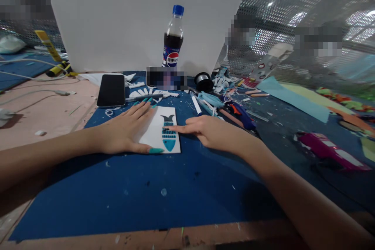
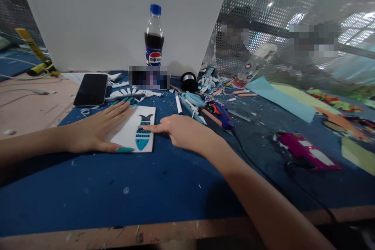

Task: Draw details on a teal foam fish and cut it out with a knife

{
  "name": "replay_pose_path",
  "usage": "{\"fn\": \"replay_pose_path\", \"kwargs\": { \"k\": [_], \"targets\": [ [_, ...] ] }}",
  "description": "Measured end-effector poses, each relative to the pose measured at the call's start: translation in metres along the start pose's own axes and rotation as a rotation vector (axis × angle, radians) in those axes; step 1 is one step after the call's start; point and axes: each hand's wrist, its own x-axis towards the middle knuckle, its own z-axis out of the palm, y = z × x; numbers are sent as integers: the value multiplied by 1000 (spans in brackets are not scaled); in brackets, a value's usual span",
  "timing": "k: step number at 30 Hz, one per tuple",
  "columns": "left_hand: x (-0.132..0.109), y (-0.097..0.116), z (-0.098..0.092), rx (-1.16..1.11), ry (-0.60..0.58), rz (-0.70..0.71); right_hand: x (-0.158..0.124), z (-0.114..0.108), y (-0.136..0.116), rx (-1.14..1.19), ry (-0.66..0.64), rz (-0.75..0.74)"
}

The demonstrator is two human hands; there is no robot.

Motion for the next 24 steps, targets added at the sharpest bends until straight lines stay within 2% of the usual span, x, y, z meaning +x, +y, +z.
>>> {"fn": "replay_pose_path", "kwargs": {
  "k": [11,24],
  "targets": [
    [2,0,2,3,8,4,2,2,0,0,-11,-7],
    [2,-12,8,43,104,131,2,2,-3,-48,15,-19]
  ]
}}
